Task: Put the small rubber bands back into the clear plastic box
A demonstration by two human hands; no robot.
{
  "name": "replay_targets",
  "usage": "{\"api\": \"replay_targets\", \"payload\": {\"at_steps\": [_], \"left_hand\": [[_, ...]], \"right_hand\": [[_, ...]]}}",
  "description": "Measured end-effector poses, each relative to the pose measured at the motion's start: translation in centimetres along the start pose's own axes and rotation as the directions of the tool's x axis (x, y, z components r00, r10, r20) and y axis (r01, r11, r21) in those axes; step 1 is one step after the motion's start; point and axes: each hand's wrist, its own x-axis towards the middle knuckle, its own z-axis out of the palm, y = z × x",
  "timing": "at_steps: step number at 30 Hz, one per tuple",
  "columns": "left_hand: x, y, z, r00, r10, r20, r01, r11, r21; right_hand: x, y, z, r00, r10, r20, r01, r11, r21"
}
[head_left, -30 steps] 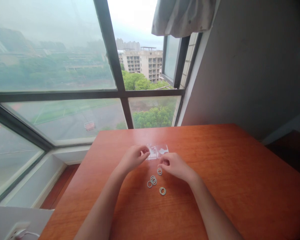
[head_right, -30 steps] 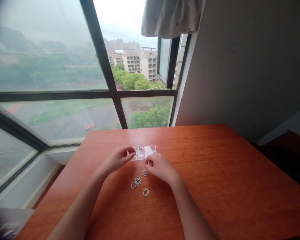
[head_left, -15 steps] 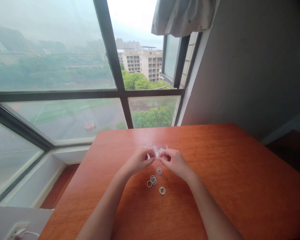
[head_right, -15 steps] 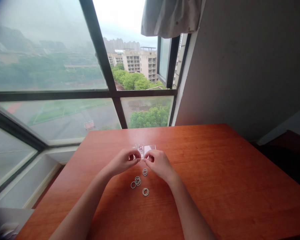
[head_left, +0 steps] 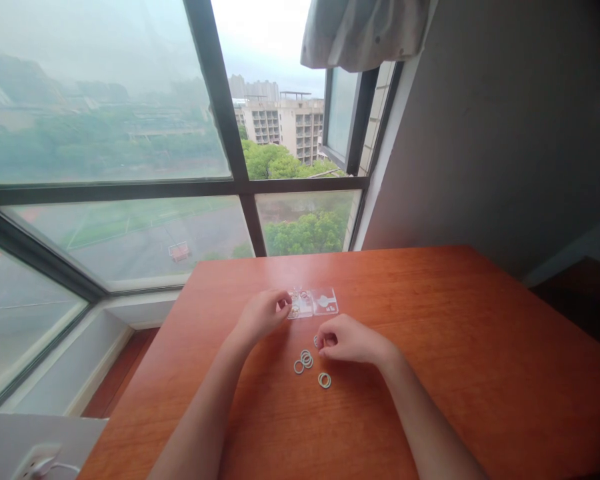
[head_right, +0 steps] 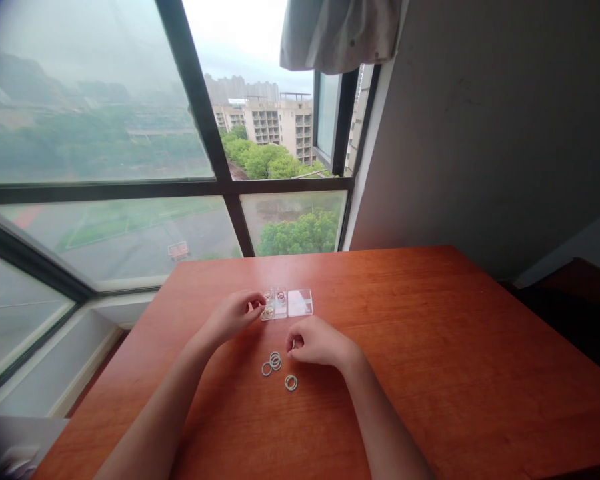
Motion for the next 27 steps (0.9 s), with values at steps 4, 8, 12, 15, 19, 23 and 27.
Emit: {"api": "replay_targets", "payload": {"at_steps": [4,8,12,15,19,23,27], "left_hand": [[0.0,-0.1,0.0,1.0,0.003,0.001,-0.003,1.0,0.003],[0.0,-0.1,-0.1,1.0,0.001,-0.002,-0.001,1.0,0.002],[-0.1,-0.1,-0.1,1.0,0.0,-0.002,0.0,1.0,-0.007],[-0.1,-0.1,-0.1,1.0,-0.005,-0.005,0.005,1.0,-0.008],[-0.1,0.0,-0.1,1.0,-0.008,-0.008,0.008,1.0,0.002],[-0.1,0.1,-0.3,1.0,-0.013,0.0,0.013,1.0,-0.009],[-0.1,0.2,-0.3,1.0,-0.018,0.006,0.018,0.999,-0.032]], "right_hand": [[-0.3,-0.4,0.1,0.984,0.049,0.172,-0.048,0.999,-0.008],[-0.4,-0.8,0.3,0.977,0.068,0.201,-0.052,0.995,-0.083],[-0.1,-0.7,0.7,0.988,0.041,0.151,-0.015,0.986,-0.169],[0.2,-0.5,1.0,0.999,0.017,0.041,-0.007,0.976,-0.218],[0.5,-0.6,1.1,0.999,0.026,-0.037,-0.034,0.97,-0.243],[0.5,-0.7,1.1,0.998,0.034,-0.046,-0.045,0.965,-0.259],[0.4,-0.6,1.2,1.0,0.021,-0.009,-0.022,0.967,-0.252]]}}
